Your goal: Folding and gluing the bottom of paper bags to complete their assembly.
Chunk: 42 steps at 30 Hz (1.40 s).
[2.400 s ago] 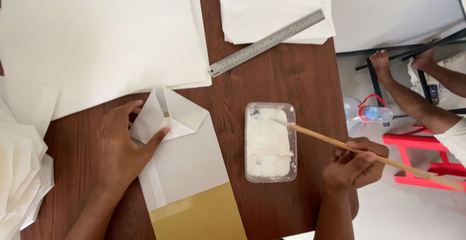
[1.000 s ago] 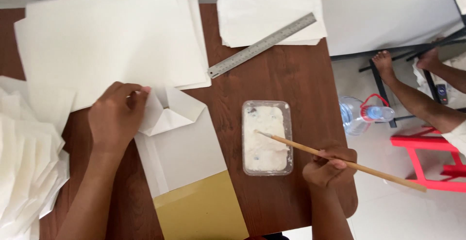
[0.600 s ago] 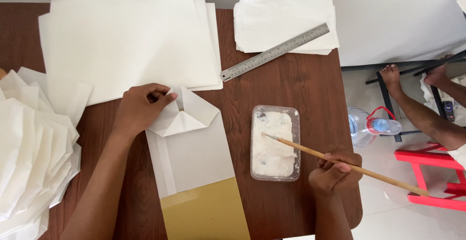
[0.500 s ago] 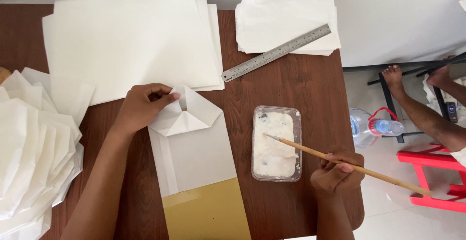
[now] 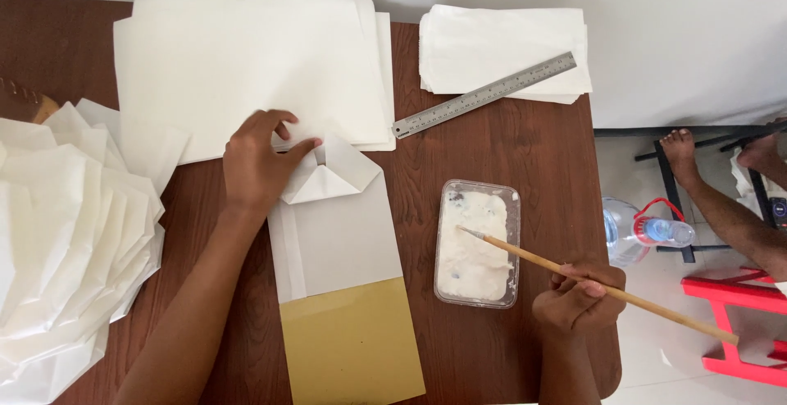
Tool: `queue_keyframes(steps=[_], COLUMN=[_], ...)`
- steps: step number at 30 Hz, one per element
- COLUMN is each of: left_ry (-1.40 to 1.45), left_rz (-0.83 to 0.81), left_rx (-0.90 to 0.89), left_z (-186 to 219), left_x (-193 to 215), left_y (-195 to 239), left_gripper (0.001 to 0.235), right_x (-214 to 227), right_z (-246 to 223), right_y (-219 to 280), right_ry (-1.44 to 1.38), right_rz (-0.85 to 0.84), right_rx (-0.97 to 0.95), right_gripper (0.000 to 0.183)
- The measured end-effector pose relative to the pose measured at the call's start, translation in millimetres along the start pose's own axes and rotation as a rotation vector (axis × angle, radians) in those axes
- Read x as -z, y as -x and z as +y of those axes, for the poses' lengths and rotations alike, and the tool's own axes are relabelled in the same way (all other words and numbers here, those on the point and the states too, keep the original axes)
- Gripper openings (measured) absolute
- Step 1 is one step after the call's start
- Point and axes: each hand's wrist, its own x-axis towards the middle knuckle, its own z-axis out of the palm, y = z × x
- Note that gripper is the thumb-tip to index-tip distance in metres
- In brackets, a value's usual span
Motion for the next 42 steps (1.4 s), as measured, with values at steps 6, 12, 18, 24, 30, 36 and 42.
queue_keyframes(steps=[6,12,18,24,30,36,42], left_ry=[-0.430,-0.672,-0.532,-0.462,-0.374,-0.551,-0.758], left_rz=[0.083,-0.175,-0.259,-0.266,-0.290,-0.023,0.173], left_rx=[-0.484,-0.669,-0.647,-0.605,-0.588,-0.655,-0.602], left_z=[18.0,-3.7,-1.2,4.8,11.4,7.9,10.6], left_x=[5.5,-19.9,-15.8,-11.7,-5.4,-16.2,-9.4], left_y=[32.5,52.2,50.2,54.7,54.6,70.0,107.6], left_gripper=[0.036,0.077,0.077,0.068,0.066,0.058,0.050], right_x=[-7.0,0.0,-3.1,-6.6,-11.7,-12.9,-14.3], right_z=[4.6,7.5,3.7,7.8,0.0,11.8,5.7], right_y=[-2.6,2.1,-1.3,-3.6,-7.8,-8.7,-10.7], right_ry=[-0.080,-0.004,0.006,-0.074,-0.066,-0.169,-0.170], right_rz=[0.050,-0.028,-0.033,-0.010,-0.014,0.004,-0.071], right_rx=[0.130,0.079,0.089,0.181,0.198,0.173,0.196], right_gripper=[0.038,0.045,0.043,0.040,0.041,0.045,0.046])
